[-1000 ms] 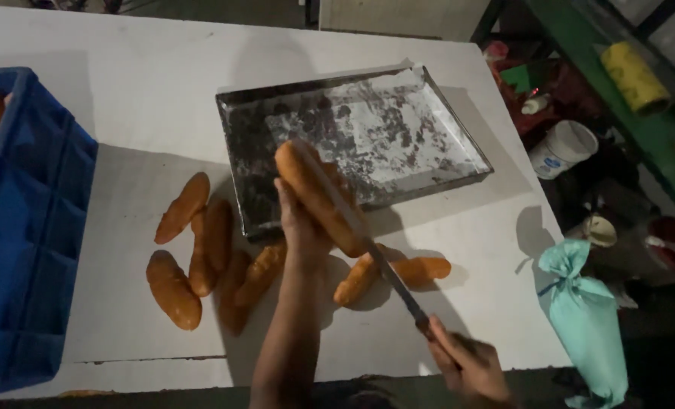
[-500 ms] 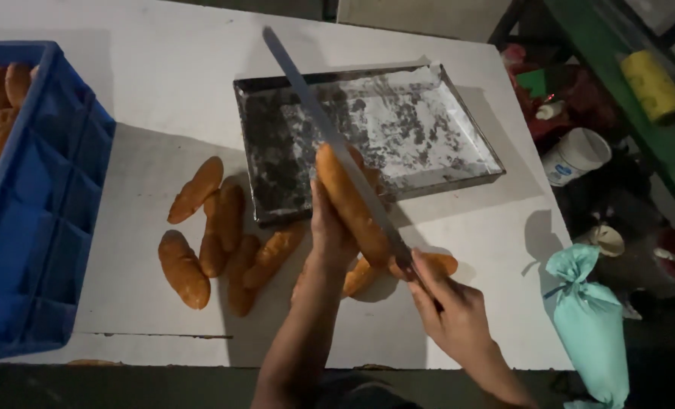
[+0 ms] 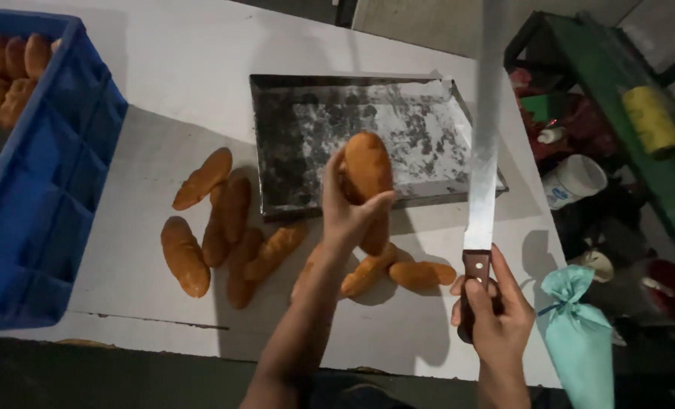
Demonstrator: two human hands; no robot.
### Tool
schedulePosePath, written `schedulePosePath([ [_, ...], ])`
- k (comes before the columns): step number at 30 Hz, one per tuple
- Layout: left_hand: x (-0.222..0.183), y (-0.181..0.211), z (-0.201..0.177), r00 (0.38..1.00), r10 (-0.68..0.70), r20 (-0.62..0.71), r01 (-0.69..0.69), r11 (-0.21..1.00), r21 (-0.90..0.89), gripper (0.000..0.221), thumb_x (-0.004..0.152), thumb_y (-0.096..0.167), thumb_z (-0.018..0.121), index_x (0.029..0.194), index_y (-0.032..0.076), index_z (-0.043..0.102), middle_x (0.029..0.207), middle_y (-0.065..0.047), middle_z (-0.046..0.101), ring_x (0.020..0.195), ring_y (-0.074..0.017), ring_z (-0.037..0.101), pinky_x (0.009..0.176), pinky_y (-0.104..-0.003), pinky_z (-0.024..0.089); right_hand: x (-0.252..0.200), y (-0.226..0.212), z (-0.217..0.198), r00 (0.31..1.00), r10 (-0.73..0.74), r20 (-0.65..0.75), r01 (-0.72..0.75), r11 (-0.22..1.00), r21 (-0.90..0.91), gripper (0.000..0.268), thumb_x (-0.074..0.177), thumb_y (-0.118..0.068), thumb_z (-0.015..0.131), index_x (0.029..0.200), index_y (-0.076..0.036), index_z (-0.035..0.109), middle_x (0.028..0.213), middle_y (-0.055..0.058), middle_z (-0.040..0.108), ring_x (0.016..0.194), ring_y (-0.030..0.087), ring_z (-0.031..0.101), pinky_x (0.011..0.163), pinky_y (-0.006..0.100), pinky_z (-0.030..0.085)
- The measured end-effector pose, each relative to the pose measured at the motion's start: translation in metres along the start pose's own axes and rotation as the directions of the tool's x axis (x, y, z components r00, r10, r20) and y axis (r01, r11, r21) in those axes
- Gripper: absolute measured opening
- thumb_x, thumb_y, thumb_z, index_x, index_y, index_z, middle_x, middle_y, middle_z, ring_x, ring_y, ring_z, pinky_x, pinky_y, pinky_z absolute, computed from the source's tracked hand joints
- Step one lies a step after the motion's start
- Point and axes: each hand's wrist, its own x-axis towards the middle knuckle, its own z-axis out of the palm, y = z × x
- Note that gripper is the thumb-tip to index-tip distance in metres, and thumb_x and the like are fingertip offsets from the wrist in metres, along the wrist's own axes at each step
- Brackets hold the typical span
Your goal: The person takes fried dough pieces from a baking tray one at a time and slices each lengthwise in half with a long knife, placing the cut halves on the table. The tray gradually empties as the pile of sliced dough pieces grows.
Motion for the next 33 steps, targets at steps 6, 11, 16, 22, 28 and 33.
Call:
schedulePosePath([
  [6, -0.011, -0.005, 0.005, 0.933, 0.358, -0.033, -0.260, 0.734, 0.627, 0.096, 0.075, 0.018, 0.092, 0.155, 0.009, 0.039, 0.137, -0.019, 0.047, 0.128, -0.0356, 0.052, 0.109, -0.048, 0.048, -0.005, 0.005, -0.010, 1.000, 0.023, -0.019, -0.022, 0.999, 0.045, 0.059, 0.099, 0.001, 0.056, 0.157, 0.004, 0.043, 0.086, 0.017, 0.069, 0.052, 0.013, 0.058, 0.047, 0.028, 0.049],
  [11, -0.007, -0.029, -0.009, 0.996, 0.058, -0.063, -0.056, 0.998, 0.039, 0.082, 0.084, 0.029, 0.079, 0.154, 0.009, 0.041, 0.129, -0.020, 0.053, 0.117, -0.0356, 0.056, 0.102, -0.049, 0.050, -0.011, 0.009, -0.007, 1.000, 0.031, 0.004, -0.031, 0.999, 0.029, 0.059, 0.099, -0.001, 0.059, 0.156, 0.002, 0.044, 0.087, 0.015, 0.070, 0.053, 0.011, 0.059, 0.047, 0.027, 0.049],
  [16, -0.013, -0.011, -0.012, 0.847, -0.352, 0.398, 0.528, 0.482, -0.699, 0.076, 0.088, 0.053, 0.056, 0.143, 0.002, 0.049, 0.133, -0.017, 0.063, 0.120, -0.0314, 0.063, 0.101, -0.054, 0.056, -0.008, -0.002, 0.013, 0.991, 0.049, 0.126, -0.013, 0.962, -0.271, 0.059, 0.095, -0.008, 0.067, 0.152, -0.006, 0.052, 0.081, 0.006, 0.074, 0.051, 0.007, 0.055, 0.046, 0.025, 0.048],
  [22, -0.038, -0.059, -0.025, 0.900, -0.375, 0.221, 0.434, 0.730, -0.528, 0.081, 0.097, 0.057, 0.057, 0.156, 0.004, 0.043, 0.130, -0.024, 0.059, 0.109, -0.0380, 0.061, 0.088, -0.047, 0.055, 0.006, -0.033, 0.045, 0.960, 0.029, 0.280, 0.066, 0.943, -0.327, 0.058, 0.098, -0.011, 0.063, 0.155, -0.009, 0.047, 0.091, 0.004, 0.074, 0.063, 0.004, 0.059, 0.054, 0.023, 0.052],
  [28, -0.046, -0.074, -0.030, 0.955, -0.282, 0.089, 0.291, 0.842, -0.454, 0.082, 0.094, 0.039, 0.063, 0.162, 0.008, 0.031, 0.146, -0.014, 0.053, 0.126, -0.0282, 0.058, 0.105, -0.039, 0.050, 0.013, -0.043, 0.063, 0.960, 0.108, 0.259, 0.031, 0.876, -0.481, 0.060, 0.097, -0.014, 0.065, 0.155, -0.014, 0.048, 0.081, 0.008, 0.072, 0.055, 0.014, 0.061, 0.057, 0.029, 0.054],
  [33, -0.049, -0.083, -0.034, 0.964, -0.255, 0.079, 0.264, 0.873, -0.410, 0.084, 0.095, 0.041, 0.062, 0.164, 0.006, 0.030, 0.150, -0.013, 0.050, 0.131, -0.0278, 0.054, 0.110, -0.038, 0.046, 0.011, -0.045, 0.071, 0.941, -0.170, 0.294, 0.303, 0.813, -0.497, 0.058, 0.099, -0.013, 0.065, 0.154, -0.011, 0.048, 0.090, 0.012, 0.074, 0.071, 0.019, 0.072, 0.067, 0.030, 0.057],
])
